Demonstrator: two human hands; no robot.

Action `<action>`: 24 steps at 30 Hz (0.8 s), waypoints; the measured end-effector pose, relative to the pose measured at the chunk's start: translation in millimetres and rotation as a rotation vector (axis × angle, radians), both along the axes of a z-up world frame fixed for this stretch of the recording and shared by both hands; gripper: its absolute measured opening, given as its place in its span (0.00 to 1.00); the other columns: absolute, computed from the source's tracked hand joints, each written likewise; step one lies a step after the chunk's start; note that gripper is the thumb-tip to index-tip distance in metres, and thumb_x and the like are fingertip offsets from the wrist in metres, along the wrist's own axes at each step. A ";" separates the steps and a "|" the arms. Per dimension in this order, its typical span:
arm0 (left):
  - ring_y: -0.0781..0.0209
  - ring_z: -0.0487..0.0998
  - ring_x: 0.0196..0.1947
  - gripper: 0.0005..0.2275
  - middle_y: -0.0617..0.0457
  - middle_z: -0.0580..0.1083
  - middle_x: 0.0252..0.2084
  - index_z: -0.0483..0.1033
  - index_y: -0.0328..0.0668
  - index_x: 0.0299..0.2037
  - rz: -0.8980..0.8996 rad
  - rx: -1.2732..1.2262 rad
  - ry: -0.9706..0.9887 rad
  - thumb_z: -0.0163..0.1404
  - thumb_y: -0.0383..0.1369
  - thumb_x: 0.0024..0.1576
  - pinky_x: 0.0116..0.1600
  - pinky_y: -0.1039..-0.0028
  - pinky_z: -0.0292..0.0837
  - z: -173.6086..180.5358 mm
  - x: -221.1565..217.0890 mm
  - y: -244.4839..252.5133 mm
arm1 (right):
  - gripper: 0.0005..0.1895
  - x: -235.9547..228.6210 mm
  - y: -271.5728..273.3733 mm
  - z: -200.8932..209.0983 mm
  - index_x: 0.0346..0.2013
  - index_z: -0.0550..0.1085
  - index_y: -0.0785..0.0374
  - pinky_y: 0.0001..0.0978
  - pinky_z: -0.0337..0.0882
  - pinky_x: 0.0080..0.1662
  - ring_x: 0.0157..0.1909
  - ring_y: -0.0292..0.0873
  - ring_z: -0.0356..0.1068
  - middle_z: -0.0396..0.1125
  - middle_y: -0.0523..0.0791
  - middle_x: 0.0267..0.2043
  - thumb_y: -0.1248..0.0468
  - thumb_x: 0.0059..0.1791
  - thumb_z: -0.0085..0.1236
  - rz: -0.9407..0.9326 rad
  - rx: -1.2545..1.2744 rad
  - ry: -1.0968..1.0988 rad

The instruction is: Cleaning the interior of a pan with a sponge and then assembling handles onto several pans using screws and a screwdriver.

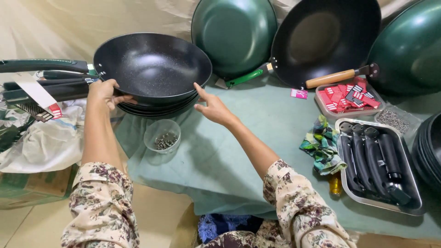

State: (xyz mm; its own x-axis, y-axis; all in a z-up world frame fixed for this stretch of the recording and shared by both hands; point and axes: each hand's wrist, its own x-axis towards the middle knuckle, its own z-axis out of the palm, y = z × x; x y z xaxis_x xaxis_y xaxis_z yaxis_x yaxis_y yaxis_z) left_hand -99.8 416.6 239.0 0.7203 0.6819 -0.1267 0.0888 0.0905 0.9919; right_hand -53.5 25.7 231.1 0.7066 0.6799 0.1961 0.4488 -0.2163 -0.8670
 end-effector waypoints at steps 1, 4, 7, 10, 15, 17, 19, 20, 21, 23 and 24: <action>0.21 0.82 0.37 0.34 0.14 0.65 0.57 0.44 0.42 0.74 -0.001 0.003 -0.002 0.44 0.24 0.56 0.37 0.52 0.91 9.0 -3.6 -8.4 | 0.40 1.5 2.2 0.6 0.79 0.50 0.50 0.58 0.62 0.67 0.69 0.60 0.64 0.52 0.64 0.74 0.63 0.54 0.54 -0.001 0.003 -0.002; 0.22 0.80 0.37 0.29 0.12 0.62 0.59 0.52 0.34 0.70 0.025 0.037 0.043 0.43 0.24 0.55 0.36 0.60 0.91 20.9 -11.5 -22.8 | 0.40 6.9 9.9 -9.8 0.79 0.47 0.52 0.61 0.58 0.69 0.70 0.64 0.62 0.54 0.66 0.73 0.61 0.54 0.52 0.022 -0.029 0.006; 0.25 0.81 0.34 0.27 0.12 0.61 0.60 0.55 0.33 0.69 0.050 0.123 0.088 0.43 0.24 0.56 0.33 0.66 0.91 20.0 -10.6 -24.4 | 0.40 14.1 15.3 -25.8 0.79 0.49 0.52 0.64 0.57 0.68 0.70 0.63 0.61 0.47 0.66 0.76 0.59 0.54 0.53 0.028 -0.075 0.017; 0.29 0.81 0.29 0.24 0.08 0.63 0.54 0.65 0.30 0.64 0.059 0.292 0.158 0.46 0.24 0.55 0.30 0.65 0.90 11.1 -3.6 -7.5 | 0.41 9.3 13.5 -16.9 0.79 0.48 0.53 0.64 0.57 0.69 0.71 0.63 0.61 0.46 0.66 0.76 0.60 0.54 0.53 0.021 -0.100 0.000; 0.37 0.79 0.19 0.18 0.25 0.74 0.41 0.70 0.18 0.54 0.203 0.743 0.382 0.50 0.24 0.55 0.20 0.55 0.83 -71.7 59.0 114.2 | 0.43 1.6 11.5 -3.9 0.80 0.42 0.55 0.64 0.58 0.69 0.71 0.65 0.59 0.44 0.67 0.77 0.64 0.54 0.51 0.030 -0.088 -0.044; 0.35 0.77 0.37 0.20 0.26 0.74 0.47 0.73 0.18 0.53 0.207 0.813 0.526 0.52 0.30 0.54 0.37 0.55 0.79 -35.5 38.6 62.4 | 0.43 8.7 19.0 -15.1 0.79 0.41 0.53 0.51 0.53 0.71 0.76 0.56 0.52 0.42 0.56 0.79 0.64 0.53 0.51 0.027 -0.095 -0.043; 0.33 0.75 0.55 0.22 0.28 0.75 0.53 0.75 0.19 0.52 0.211 0.888 0.660 0.54 0.35 0.53 0.54 0.54 0.74 -14.2 30.8 38.4 | 0.44 16.8 25.8 -25.6 0.78 0.40 0.51 0.39 0.47 0.73 0.80 0.49 0.45 0.40 0.46 0.81 0.65 0.52 0.52 0.018 -0.098 -0.048; 0.38 0.75 0.56 0.26 0.31 0.74 0.55 0.73 0.20 0.54 0.271 0.834 0.700 0.59 0.37 0.51 0.54 0.58 0.75 -13.0 31.8 41.1 | 0.44 19.9 30.0 -31.7 0.78 0.40 0.53 0.39 0.46 0.74 0.81 0.48 0.41 0.40 0.46 0.81 0.65 0.53 0.52 0.025 -0.096 -0.055; 0.43 0.76 0.57 0.30 0.34 0.73 0.58 0.71 0.21 0.56 0.331 0.778 0.739 0.64 0.40 0.49 0.54 0.63 0.75 -11.7 32.9 43.6 | 0.44 23.1 34.0 -37.7 0.78 0.40 0.55 0.39 0.45 0.74 0.82 0.48 0.38 0.39 0.45 0.82 0.65 0.53 0.52 0.031 -0.096 -0.062; 0.60 0.73 0.61 0.25 0.43 0.76 0.41 0.65 0.15 0.53 0.221 0.730 0.785 0.53 0.36 0.57 0.55 0.71 0.71 17.9 21.4 19.0 | 0.44 20.4 33.0 -32.7 0.78 0.38 0.53 0.42 0.46 0.74 0.80 0.53 0.41 0.39 0.50 0.81 0.64 0.53 0.52 0.017 -0.131 -0.033; 0.78 0.69 0.64 0.21 0.51 0.79 0.25 0.59 0.08 0.51 0.124 0.670 0.838 0.43 0.33 0.64 0.55 0.79 0.68 32.0 11.8 8.8 | 0.45 17.6 34.8 -30.7 0.78 0.37 0.51 0.45 0.47 0.73 0.79 0.57 0.43 0.39 0.54 0.81 0.62 0.53 0.51 0.021 -0.171 -0.005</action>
